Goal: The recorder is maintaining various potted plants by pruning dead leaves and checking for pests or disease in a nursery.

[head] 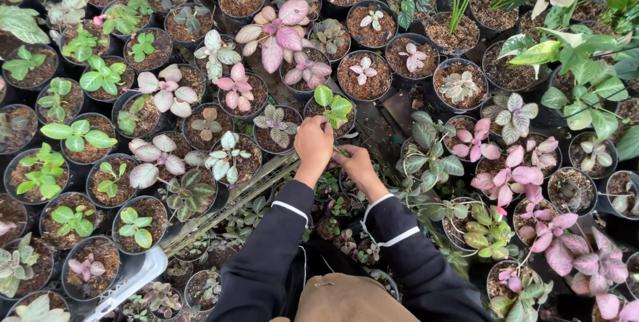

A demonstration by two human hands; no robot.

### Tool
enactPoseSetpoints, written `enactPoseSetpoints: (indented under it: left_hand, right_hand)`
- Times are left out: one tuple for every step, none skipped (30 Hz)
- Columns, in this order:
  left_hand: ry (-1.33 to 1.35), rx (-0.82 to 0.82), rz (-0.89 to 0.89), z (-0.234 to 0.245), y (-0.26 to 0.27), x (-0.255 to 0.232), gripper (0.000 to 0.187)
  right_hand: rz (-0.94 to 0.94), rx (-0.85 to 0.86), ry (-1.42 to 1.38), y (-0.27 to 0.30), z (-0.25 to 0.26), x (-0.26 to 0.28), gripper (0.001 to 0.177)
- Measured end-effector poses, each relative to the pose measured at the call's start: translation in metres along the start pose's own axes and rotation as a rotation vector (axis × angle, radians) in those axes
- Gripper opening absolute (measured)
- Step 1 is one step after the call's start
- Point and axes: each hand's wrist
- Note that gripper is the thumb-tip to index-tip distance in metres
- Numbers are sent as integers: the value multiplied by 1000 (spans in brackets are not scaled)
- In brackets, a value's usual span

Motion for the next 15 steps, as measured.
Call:
enactPoseSetpoints:
  left_hand:
    - [3, -3, 1, 0, -2, 0, 16]
    - [-4, -17, -9, -1, -3, 0, 16]
    - [-12, -30, -20, -1, -4, -1, 16]
    - [-9, -32, -20, 0, -5, -2, 16]
    - [-19, -34, -25, 1, -5, -4, 15]
    - [-28, -35, -29, 1, -5, -6, 14]
    - [-26, -33, -31, 0, -5, -4, 14]
    - [-29, -36, -36, -2, -5, -3, 12]
    - [-32, -41, -44, -4, -6, -2, 11]
    - [-30, -40, -48, -6, -8, -2, 11]
    - [-38, -40, -37, -7, -8, -2, 10]
    - [-45, -39, -27, -9, -9, -1, 9]
    - [-46, -35, -26, -8, -9, -1, 9]
    - [-38, -41, -26, -7, -9, -2, 9]
    - [-29, -49, -28, -6, -9, -3, 9]
  right_hand:
    - [2, 1, 4, 3, 4, 4, 33]
    - [-40, 5, -69, 6, 8, 9, 31]
    - [-81, 7, -141, 9, 13, 13, 29]
    - [-79, 7, -138, 10, 16, 13, 29]
    - [-72, -24, -164, 12, 20, 14, 28]
    - [-65, -54, -190, 13, 24, 15, 26]
    - [-65, -58, -189, 13, 25, 15, 26]
    - [-54, -79, -231, 13, 27, 14, 27]
    - [-40, -99, -274, 12, 28, 14, 27]
    - [-37, -103, -275, 12, 29, 18, 27]
    - [-46, -103, -305, 14, 29, 20, 29]
    - [-55, -102, -336, 16, 29, 22, 32]
    - [-58, -105, -337, 17, 28, 22, 32]
    - [-53, -102, -355, 18, 28, 22, 32]
    - [-46, -98, -371, 18, 28, 22, 31]
Point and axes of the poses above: each hand's wrist, its own y-axis away from the middle knuckle, its own z-axis out of the back of the hand, x = y × z, and after that the axes turned 4 degrees about z, right-handed
